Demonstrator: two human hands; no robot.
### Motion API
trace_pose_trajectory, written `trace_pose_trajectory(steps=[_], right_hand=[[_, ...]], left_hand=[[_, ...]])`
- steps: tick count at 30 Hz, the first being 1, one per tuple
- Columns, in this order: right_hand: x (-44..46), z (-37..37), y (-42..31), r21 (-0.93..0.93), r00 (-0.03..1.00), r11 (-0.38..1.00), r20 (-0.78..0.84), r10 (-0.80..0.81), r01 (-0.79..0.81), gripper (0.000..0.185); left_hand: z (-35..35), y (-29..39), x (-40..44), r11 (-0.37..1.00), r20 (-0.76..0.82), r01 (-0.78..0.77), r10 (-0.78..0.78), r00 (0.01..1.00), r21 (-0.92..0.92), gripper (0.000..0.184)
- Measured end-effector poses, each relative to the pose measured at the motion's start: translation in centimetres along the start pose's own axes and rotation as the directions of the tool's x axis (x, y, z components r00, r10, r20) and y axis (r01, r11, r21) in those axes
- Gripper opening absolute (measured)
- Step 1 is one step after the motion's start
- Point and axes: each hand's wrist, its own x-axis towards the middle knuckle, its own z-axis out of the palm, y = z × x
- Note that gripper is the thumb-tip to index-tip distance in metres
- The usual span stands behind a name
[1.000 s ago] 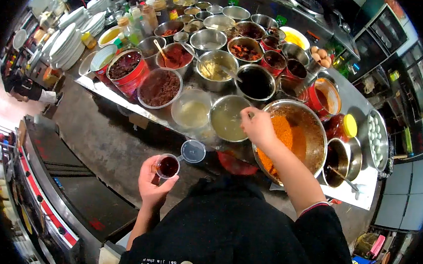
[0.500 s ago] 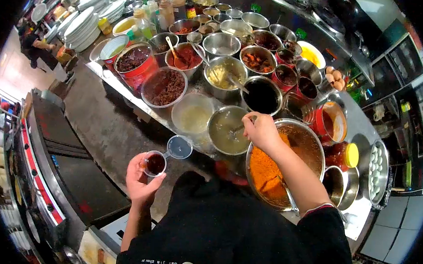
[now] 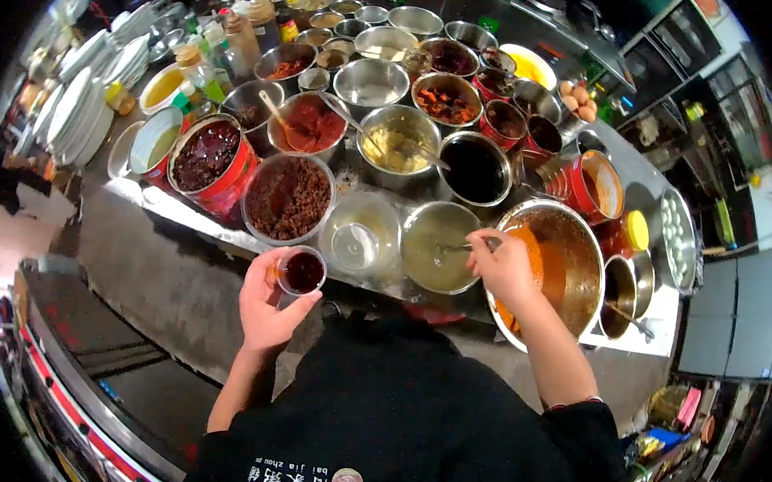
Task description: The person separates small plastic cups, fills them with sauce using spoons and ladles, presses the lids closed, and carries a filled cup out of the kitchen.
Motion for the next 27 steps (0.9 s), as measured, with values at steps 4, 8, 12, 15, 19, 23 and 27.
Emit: trace_pose_trajectory(steps=[4, 8, 12, 15, 19, 23, 27], right_hand=[[-1.1, 0.9, -1.9, -0.021, 0.983, 0.997, -0.173, 0.069, -0.074, 0.020], [-3.2, 1.8, -1.3, -0.382, 0.959, 0.916, -0.192, -0.208, 0.122, 0.021], [-3.5, 2.2, -1.9, -0.130, 0.948, 0.990, -0.319, 0.019, -0.064, 0.020], [-3.5, 2.7, -3.1, -0.228, 0.959, 0.974, -0.278, -0.053, -0.012, 0.019], [-3.0, 1.0, -1.8, -0.314, 0.973, 0.949, -0.212, -0.096, 0.025, 0.016], [-2.5, 1.1, -1.1, -0.198, 0.963, 0.972, -0.209, -0.167, 0.125, 0.014], [-3.6, 0.7, -0.3, -0.126, 0.982, 0.988, -0.160, -0.104, 0.084, 0.015]], left_hand=[[-2.5, -0.1, 1.9, 0.999, 0.082, 0.044, -0.043, 0.996, -0.015, 0.060], [-3.5, -0.1, 3.3, 0.996, 0.167, 0.086, -0.083, 0.983, -0.008, 0.060], [-3.1, 0.0, 3.6, 0.991, 0.210, 0.127, -0.119, 0.970, -0.026, 0.059], [-2.0, 0.6, 3.5, 0.995, 0.224, 0.075, -0.088, 0.971, 0.069, 0.059], [-0.6, 0.9, 2.5, 0.996, 0.169, 0.084, -0.084, 0.982, 0.007, 0.059], [0.9, 0.6, 1.5, 0.998, 0.138, 0.062, -0.066, 0.988, 0.030, 0.060], [1.7, 0.9, 1.4, 0.998, 0.122, 0.049, -0.045, 0.991, -0.029, 0.060]])
